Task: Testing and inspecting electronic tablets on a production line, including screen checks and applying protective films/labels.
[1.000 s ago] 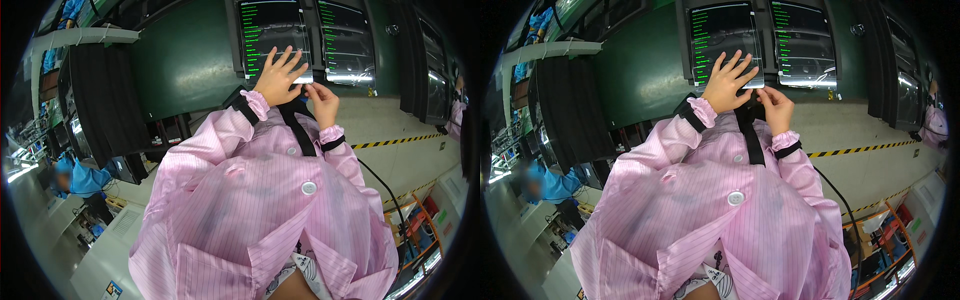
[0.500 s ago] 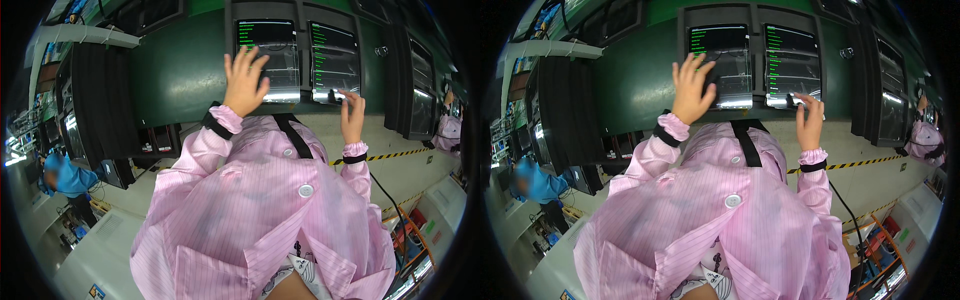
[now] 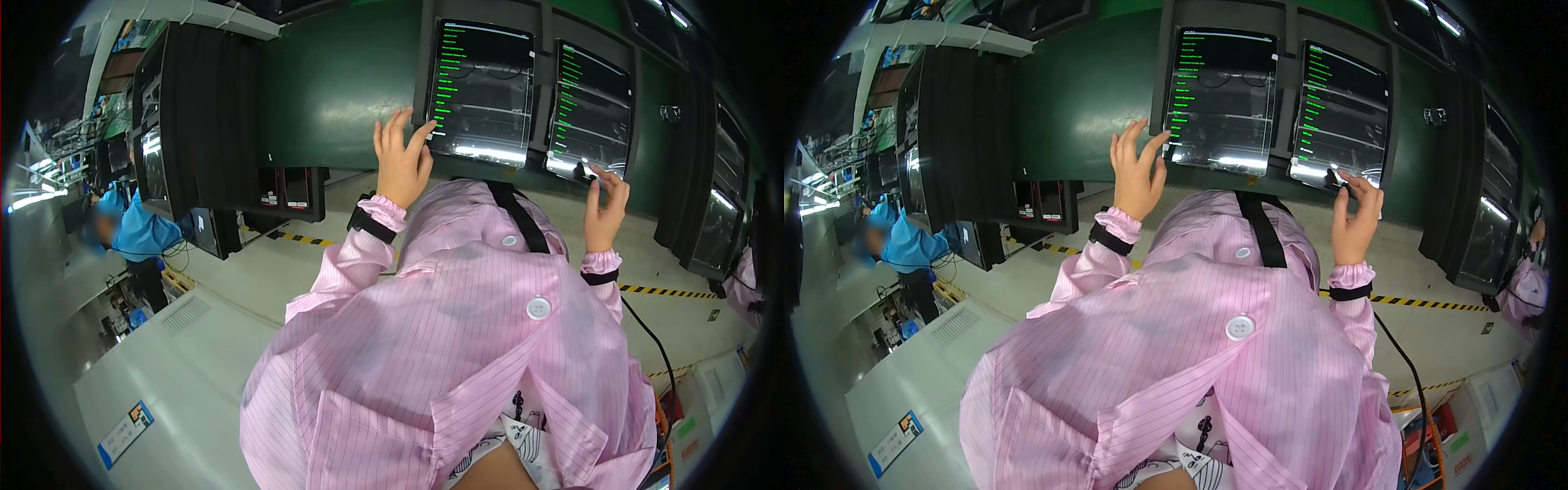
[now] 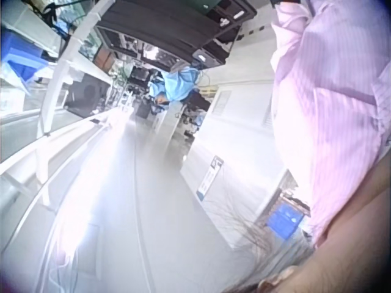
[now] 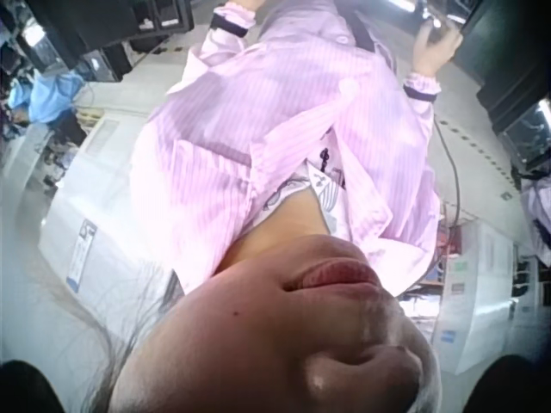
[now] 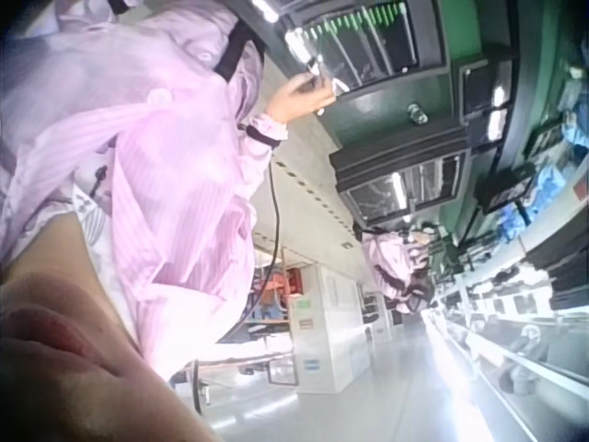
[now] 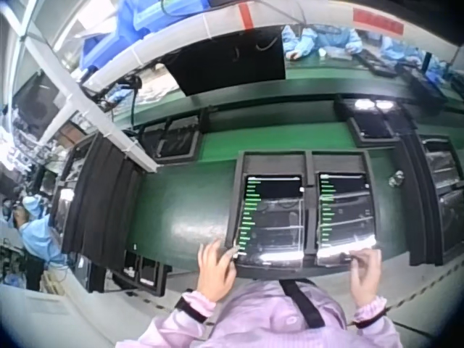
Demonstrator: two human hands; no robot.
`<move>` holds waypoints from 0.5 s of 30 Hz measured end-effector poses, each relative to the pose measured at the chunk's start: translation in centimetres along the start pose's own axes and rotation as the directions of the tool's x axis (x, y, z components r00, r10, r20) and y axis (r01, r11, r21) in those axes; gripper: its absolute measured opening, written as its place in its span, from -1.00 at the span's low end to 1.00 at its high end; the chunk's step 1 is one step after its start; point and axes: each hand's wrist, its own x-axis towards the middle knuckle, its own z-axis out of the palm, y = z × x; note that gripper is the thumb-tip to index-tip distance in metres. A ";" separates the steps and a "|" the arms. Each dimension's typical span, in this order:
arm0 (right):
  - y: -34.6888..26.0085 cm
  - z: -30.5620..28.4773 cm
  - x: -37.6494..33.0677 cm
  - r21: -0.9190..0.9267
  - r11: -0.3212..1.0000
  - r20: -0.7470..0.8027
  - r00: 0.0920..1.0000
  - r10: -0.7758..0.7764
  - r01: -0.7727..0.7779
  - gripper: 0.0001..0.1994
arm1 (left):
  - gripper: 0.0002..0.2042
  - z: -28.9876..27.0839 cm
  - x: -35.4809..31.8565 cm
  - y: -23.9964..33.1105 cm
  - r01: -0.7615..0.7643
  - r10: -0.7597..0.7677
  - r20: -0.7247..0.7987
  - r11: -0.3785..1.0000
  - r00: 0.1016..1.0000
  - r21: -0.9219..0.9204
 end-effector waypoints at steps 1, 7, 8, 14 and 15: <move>0.0 0.1 0.0 0.003 1.000 0.004 1.000 -0.001 0.001 -0.82 | -0.56 0.0 0.0 0.1 -0.016 0.016 0.006 1.000 1.000 -0.004; -0.4 0.4 0.2 0.015 1.000 0.017 1.000 -0.009 0.008 -0.81 | -0.55 0.5 -0.3 0.4 -0.039 0.039 0.023 0.999 0.999 -0.014; -0.3 0.5 0.1 0.026 1.000 0.011 1.000 -0.001 0.001 -0.81 | -0.55 0.6 -0.4 0.6 -0.036 0.037 0.039 0.999 0.999 -0.008; -0.2 0.7 -0.3 0.061 0.997 0.004 0.999 0.039 -0.039 -0.79 | -0.52 0.1 -0.2 0.9 -0.034 0.032 0.054 0.999 0.998 0.033; -0.3 0.6 -0.3 0.044 0.999 0.004 1.000 0.025 -0.025 -0.79 | -0.52 -0.1 -0.1 1.1 -0.016 0.015 0.050 0.999 0.999 0.034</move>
